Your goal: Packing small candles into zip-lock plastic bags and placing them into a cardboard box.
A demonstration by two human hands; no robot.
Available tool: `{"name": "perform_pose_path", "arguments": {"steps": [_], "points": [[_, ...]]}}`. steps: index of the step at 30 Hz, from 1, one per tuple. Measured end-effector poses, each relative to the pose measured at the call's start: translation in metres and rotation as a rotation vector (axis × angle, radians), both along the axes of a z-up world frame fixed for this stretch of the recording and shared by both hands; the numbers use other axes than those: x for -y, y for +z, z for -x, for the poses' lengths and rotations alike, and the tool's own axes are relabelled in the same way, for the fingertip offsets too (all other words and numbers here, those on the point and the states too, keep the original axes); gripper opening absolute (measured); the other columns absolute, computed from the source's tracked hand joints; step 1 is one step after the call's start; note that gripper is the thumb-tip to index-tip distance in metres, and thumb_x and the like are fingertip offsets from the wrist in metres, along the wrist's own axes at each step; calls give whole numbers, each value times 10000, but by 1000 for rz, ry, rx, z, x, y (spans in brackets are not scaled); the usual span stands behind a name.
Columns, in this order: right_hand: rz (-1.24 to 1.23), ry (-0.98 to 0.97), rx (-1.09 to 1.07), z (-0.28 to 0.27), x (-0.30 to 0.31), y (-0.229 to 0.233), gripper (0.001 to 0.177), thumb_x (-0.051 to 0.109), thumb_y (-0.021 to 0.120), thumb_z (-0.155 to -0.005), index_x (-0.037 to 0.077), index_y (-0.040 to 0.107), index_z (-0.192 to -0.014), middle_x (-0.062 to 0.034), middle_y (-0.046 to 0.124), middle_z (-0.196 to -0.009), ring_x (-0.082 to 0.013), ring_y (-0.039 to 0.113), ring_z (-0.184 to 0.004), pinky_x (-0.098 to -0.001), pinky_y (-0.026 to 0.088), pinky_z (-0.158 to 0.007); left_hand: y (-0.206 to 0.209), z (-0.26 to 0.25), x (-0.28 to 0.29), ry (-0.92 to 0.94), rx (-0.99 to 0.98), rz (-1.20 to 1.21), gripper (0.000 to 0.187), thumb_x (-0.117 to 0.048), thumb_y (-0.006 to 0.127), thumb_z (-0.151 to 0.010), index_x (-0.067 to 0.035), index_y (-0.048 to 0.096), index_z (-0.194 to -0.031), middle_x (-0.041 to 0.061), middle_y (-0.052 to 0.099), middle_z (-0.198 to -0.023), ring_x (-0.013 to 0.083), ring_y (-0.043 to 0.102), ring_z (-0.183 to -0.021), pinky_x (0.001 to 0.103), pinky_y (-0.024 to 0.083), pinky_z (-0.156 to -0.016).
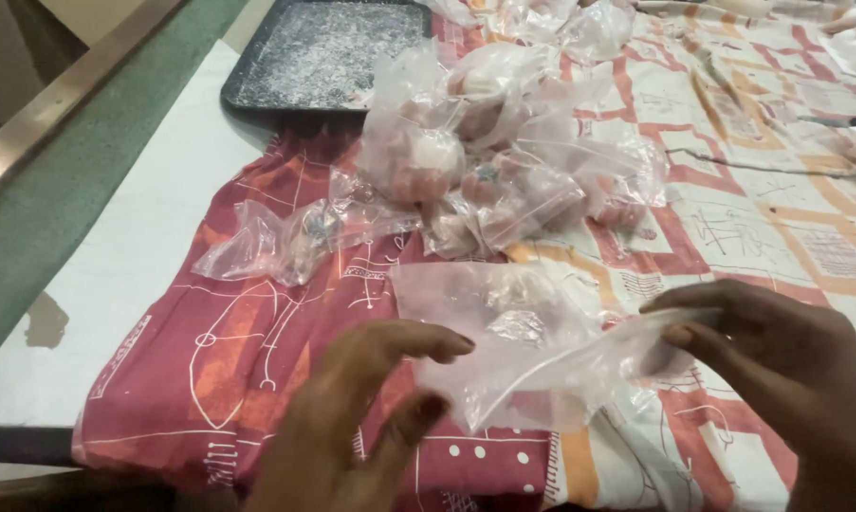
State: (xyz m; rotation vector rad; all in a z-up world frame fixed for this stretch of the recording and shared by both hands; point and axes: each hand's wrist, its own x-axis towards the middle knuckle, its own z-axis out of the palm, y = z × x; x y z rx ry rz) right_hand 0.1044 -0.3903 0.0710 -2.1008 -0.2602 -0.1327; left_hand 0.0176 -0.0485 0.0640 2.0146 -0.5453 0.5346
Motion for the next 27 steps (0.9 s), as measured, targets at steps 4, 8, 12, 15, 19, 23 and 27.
{"name": "perform_pose_path", "arguments": {"steps": [4, 8, 12, 15, 19, 23, 27], "points": [[120, 176, -6, 10, 21, -1, 215, 64, 733, -931, 15, 769, -1138, -133, 779, -1023, -247, 778, -973, -390, 603, -851, 21, 15, 33, 51, 101, 50, 373, -314, 690, -915, -94, 664, -1215, 94, 703, -1163, 252, 684, -1136, 459, 529, -941], [383, 434, 289, 20, 15, 17, 287, 89, 753, -869, 113, 780, -1154, -34, 752, -1092, -177, 727, -1019, -309, 572, -832, 4, 17, 43, 183, 226, -243, 366, -238, 741, -891, -123, 681, -1233, 63, 744, -1013, 238, 732, -961, 414, 561, -779], [432, 491, 504, 28, 12, 21, 360, 113, 793, -801, 146, 758, -1157, -27, 728, -1091, -195, 709, -1080, -312, 570, -891, -3, 17, 45, 178, 81, -142, 279, -198, 773, -935, -177, 671, -1193, 21, 746, -873, 162, 748, -808, 342, 578, -701], [375, 478, 574, 36, 3, 26, 346, 130, 767, -797, 182, 700, -1132, -32, 723, -1128, -212, 740, -1127, -340, 570, -953, -2, 16, 48, 87, -43, -44, 340, -111, 759, -875, -165, 653, -1194, 25, 717, -822, 160, 751, -791, 330, 570, -689], [384, 462, 584, 53, -17, 40, 411, 189, 826, -754, 182, 705, -1146, -20, 722, -1180, -205, 699, -1168, -337, 585, -976, -10, 12, 47, -85, -342, 208, 368, -129, 786, -879, -149, 597, -1193, -10, 722, -798, 95, 745, -742, 261, 602, -692], [460, 360, 394, 60, -23, 34, 352, 199, 839, -743, 154, 776, -1086, 25, 770, -1125, -174, 656, -1160, -310, 527, -926, -21, 13, 48, -33, -355, 237, 357, -178, 842, -863, -174, 618, -1140, -53, 735, -759, 34, 734, -699, 225, 600, -671], [453, 335, 397, 68, -23, 29, 244, 186, 810, -796, 172, 773, -1037, 69, 777, -1080, -136, 667, -1133, -276, 537, -922, -20, 16, 46, -97, -472, 263, 369, -180, 829, -849, -184, 613, -1148, -56, 732, -732, 16, 743, -692, 219, 594, -670]]}}
